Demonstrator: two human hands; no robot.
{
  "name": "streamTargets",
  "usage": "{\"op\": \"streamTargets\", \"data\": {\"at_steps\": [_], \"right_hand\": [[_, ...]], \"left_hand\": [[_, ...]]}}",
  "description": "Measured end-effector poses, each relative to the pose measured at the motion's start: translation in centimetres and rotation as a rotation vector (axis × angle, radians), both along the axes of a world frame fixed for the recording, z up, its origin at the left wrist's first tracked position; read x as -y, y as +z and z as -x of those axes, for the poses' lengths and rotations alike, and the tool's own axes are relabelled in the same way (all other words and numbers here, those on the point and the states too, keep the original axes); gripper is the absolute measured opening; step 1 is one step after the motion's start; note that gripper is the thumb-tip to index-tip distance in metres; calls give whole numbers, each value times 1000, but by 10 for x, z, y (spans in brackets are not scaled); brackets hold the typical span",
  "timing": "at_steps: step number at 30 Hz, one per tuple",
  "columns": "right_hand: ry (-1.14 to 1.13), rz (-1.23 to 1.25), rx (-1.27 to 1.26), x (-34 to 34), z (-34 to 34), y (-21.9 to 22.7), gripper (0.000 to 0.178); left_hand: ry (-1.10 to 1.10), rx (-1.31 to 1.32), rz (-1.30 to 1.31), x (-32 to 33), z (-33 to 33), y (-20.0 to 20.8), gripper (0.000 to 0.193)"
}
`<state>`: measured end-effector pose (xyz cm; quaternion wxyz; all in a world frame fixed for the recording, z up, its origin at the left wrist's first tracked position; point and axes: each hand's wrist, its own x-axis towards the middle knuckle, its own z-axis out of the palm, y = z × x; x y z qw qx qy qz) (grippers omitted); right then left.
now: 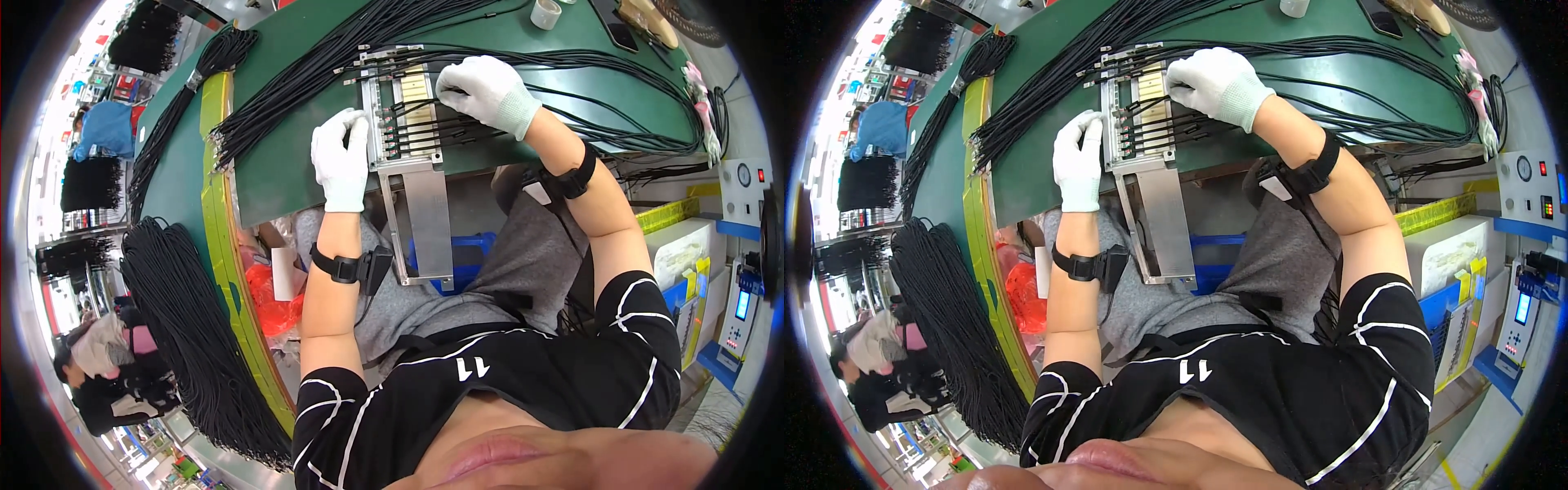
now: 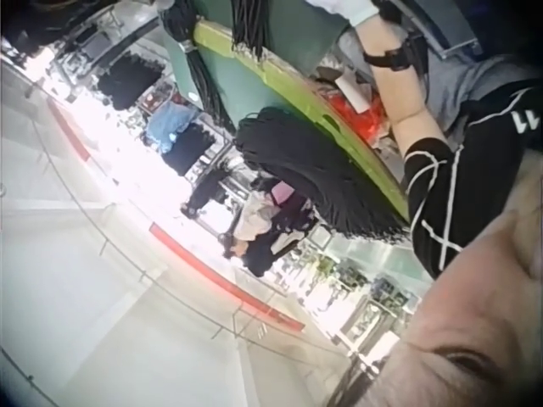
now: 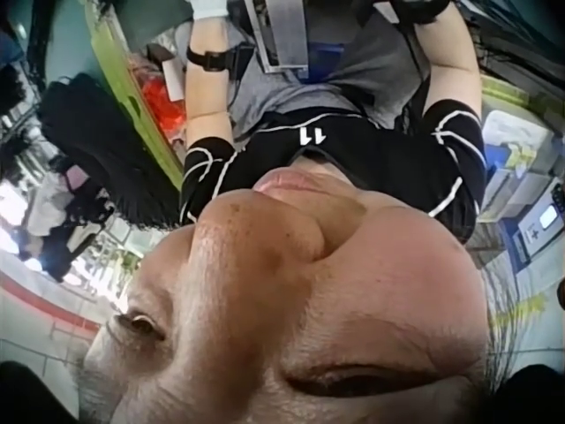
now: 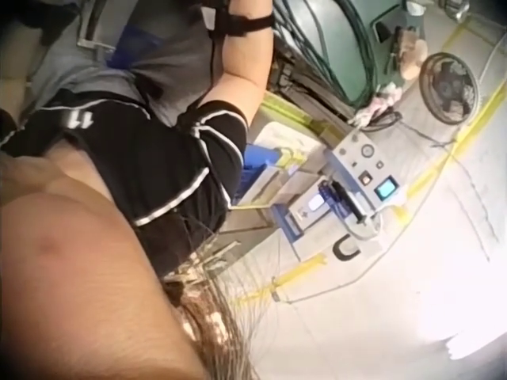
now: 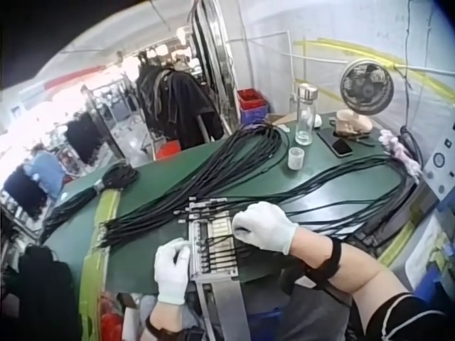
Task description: The person picks up a bundle of wires, places them into a metal jig, and aligns each wire into individual slots. After closing the jig's lid, the person moves the loaded jig to a machine, then returns it to the table to remove the wires.
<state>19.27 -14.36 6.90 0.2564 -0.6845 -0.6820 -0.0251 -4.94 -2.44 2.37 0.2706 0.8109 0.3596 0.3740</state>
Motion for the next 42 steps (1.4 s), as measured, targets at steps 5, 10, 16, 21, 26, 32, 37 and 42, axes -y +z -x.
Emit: {"op": "streamTargets", "data": {"at_steps": [5, 10, 16, 21, 26, 32, 37, 42], "right_hand": [[-6, 32, 96, 0, 4, 3, 9], [15, 63, 101, 3, 5, 7, 10], [10, 127, 80, 3, 7, 9, 11], [20, 86, 82, 3, 15, 5, 10], [-27, -24, 93, -7, 1, -3, 14], [7, 123, 224, -18, -7, -3, 19], [94, 130, 76, -14, -4, 4, 20], [210, -136, -107, -20, 23, -2, 22]], "left_hand": [[-15, -35, -9, 3, 0, 5, 20], [-20, -51, -28, 3, 1, 4, 20], [-30, -38, 16, 3, -2, 3, 19], [-202, -103, -379, 19, -16, 12, 27], [-214, -347, -523, 27, -21, 20, 31], [-189, -206, -523, 18, -20, 10, 29], [21, 77, -100, 4, -16, 5, 21], [-151, 137, -146, 10, -25, 7, 18]]}}
